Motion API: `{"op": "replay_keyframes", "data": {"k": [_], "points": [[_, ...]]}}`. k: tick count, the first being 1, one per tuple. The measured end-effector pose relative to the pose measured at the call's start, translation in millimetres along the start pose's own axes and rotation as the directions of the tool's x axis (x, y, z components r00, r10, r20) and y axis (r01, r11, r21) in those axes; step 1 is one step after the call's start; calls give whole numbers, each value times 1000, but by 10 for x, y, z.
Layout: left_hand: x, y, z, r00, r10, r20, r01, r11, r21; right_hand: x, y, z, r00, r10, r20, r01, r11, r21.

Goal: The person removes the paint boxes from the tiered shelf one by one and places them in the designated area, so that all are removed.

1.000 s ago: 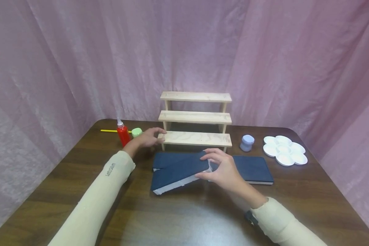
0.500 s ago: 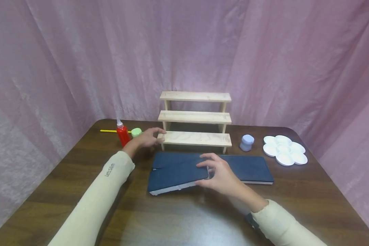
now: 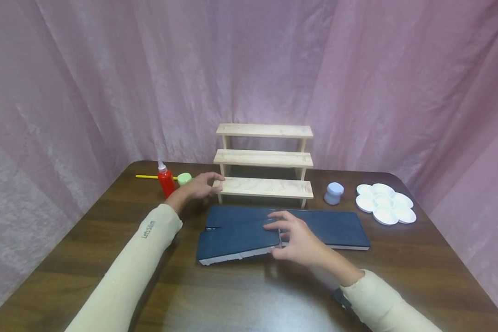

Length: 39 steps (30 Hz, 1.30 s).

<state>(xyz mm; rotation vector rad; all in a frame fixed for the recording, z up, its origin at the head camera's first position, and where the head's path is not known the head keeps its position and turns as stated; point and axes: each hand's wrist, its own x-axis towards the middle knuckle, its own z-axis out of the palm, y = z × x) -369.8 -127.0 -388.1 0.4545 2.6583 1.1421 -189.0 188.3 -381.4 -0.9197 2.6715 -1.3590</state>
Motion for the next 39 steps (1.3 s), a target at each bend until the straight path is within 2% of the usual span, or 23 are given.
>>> {"op": "replay_keyframes", "data": {"k": [13,20,25,32,39], "points": [[8,-39,14,999,-29,17,29,1000,-6,-8,68,-11,997,11,71,-12,1000,17],[31,-56,17,1000,-24,17,24,999,-21,-4,57,-16,993,42,112,-44,999,13],[11,-31,3,1000,-18,7,18,1000,-13,-5,61,-13,992,42,118,-37,998,-41],[10,9,1,1000,-18,16,18,999,-28,0,82,-1,994,19,110,0,985,-175],[15,-4,-3,1000,-23,8,23,1000,-17,-7,91,20,990,31,139,-1,977,-212]]}}
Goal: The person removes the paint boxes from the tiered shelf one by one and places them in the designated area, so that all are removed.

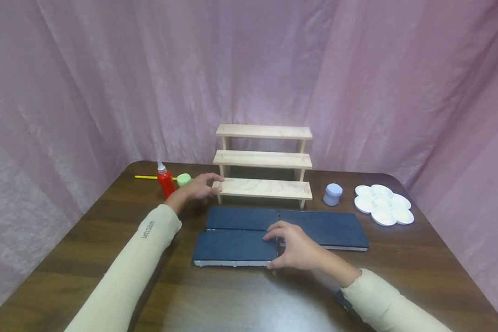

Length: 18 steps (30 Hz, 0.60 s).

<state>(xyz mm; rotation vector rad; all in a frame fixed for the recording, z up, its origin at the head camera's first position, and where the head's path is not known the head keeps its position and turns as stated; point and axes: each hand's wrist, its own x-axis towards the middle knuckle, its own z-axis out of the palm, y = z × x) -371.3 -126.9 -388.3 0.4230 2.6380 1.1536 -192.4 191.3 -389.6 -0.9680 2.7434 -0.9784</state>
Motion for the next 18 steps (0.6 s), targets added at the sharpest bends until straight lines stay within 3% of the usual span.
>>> {"op": "replay_keyframes", "data": {"k": [10,18], "points": [[-15,-19,2,1000,-2,-5,2,1000,8,-28,14,57,999,-15,37,18,995,-97],[-17,-15,24,1000,24,-10,-25,1000,-7,-28,7,50,999,-19,45,23,995,-102]]}}
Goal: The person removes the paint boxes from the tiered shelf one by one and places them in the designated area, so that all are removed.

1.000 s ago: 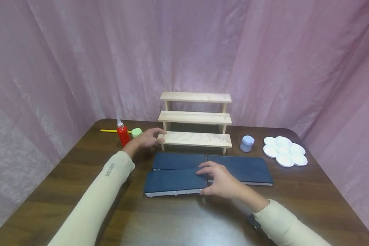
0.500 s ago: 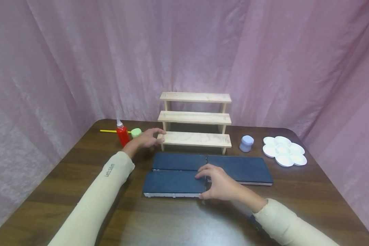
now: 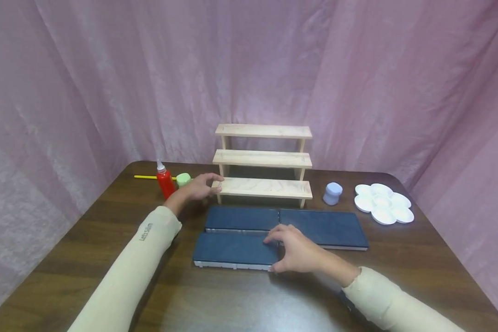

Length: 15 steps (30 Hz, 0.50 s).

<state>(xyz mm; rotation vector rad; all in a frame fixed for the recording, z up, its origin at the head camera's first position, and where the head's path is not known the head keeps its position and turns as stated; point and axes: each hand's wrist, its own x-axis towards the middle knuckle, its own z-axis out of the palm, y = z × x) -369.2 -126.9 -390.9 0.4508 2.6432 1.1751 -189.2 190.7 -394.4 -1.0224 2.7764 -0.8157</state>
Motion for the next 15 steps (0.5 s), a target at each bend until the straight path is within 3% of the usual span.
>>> {"op": "replay_keyframes", "data": {"k": [8,15], "points": [[-31,30,-10,994,103,-48,-94,982,162,27,16,-25,1000,-12,27,12,1000,15],[-97,127,20,986,124,-113,-83,945,316,22,28,-103,999,-8,45,5,997,76]]}}
